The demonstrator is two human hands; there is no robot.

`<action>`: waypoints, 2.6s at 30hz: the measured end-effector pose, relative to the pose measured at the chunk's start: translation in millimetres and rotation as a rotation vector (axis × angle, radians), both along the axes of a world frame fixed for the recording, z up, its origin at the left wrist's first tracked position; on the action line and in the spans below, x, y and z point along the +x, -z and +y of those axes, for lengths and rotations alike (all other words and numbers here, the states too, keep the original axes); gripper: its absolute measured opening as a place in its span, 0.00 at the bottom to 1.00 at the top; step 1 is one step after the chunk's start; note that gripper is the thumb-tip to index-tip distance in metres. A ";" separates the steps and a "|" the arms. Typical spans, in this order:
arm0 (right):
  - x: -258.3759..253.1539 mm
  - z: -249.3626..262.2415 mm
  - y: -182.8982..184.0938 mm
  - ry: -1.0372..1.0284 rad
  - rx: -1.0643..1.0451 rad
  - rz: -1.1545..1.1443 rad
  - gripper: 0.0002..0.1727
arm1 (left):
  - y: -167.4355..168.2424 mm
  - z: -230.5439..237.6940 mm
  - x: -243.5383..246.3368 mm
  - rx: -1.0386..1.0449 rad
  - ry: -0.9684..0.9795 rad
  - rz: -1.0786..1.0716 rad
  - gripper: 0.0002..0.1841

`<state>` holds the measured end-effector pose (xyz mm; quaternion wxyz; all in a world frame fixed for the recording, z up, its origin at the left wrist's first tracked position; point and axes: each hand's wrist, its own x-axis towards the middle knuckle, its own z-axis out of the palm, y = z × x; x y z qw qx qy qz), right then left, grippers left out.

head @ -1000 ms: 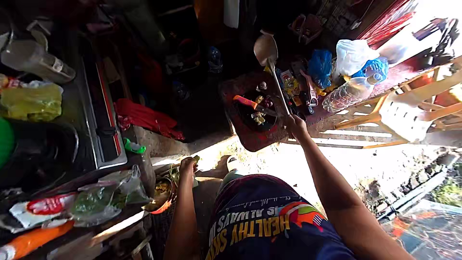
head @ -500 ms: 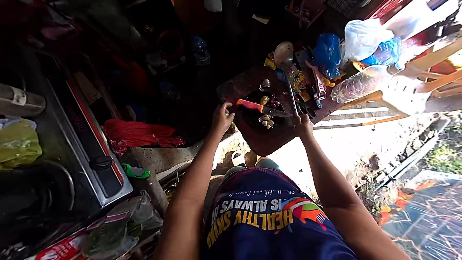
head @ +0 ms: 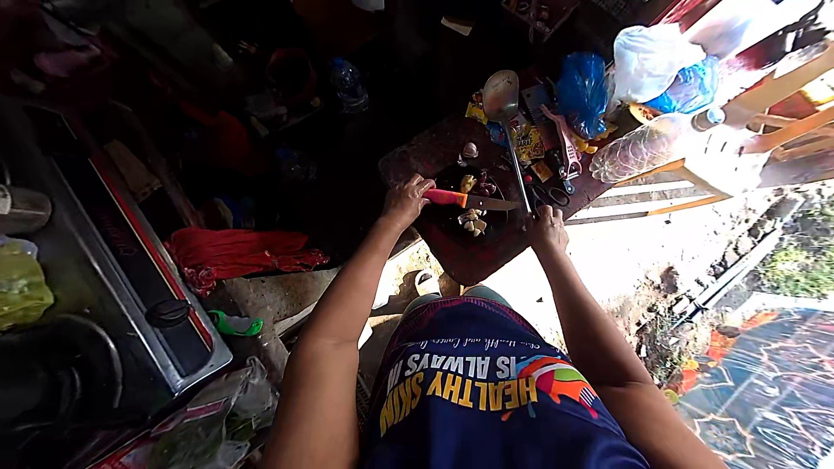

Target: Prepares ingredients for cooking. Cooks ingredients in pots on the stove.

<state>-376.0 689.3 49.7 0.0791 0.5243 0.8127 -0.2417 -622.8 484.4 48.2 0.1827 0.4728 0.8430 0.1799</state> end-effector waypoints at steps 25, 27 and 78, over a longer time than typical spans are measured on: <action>-44.8 -106.4 -21.4 -0.004 -0.706 0.610 0.17 | -10.3 -25.5 53.0 0.326 -0.567 -0.561 0.24; -35.8 -107.1 -17.0 -0.151 -0.713 0.374 0.21 | -9.0 -30.7 44.4 0.406 -0.675 -0.715 0.19; -30.6 -116.9 -79.7 -0.244 -0.522 -0.038 0.27 | -3.4 11.4 64.3 0.246 -0.408 -0.384 0.24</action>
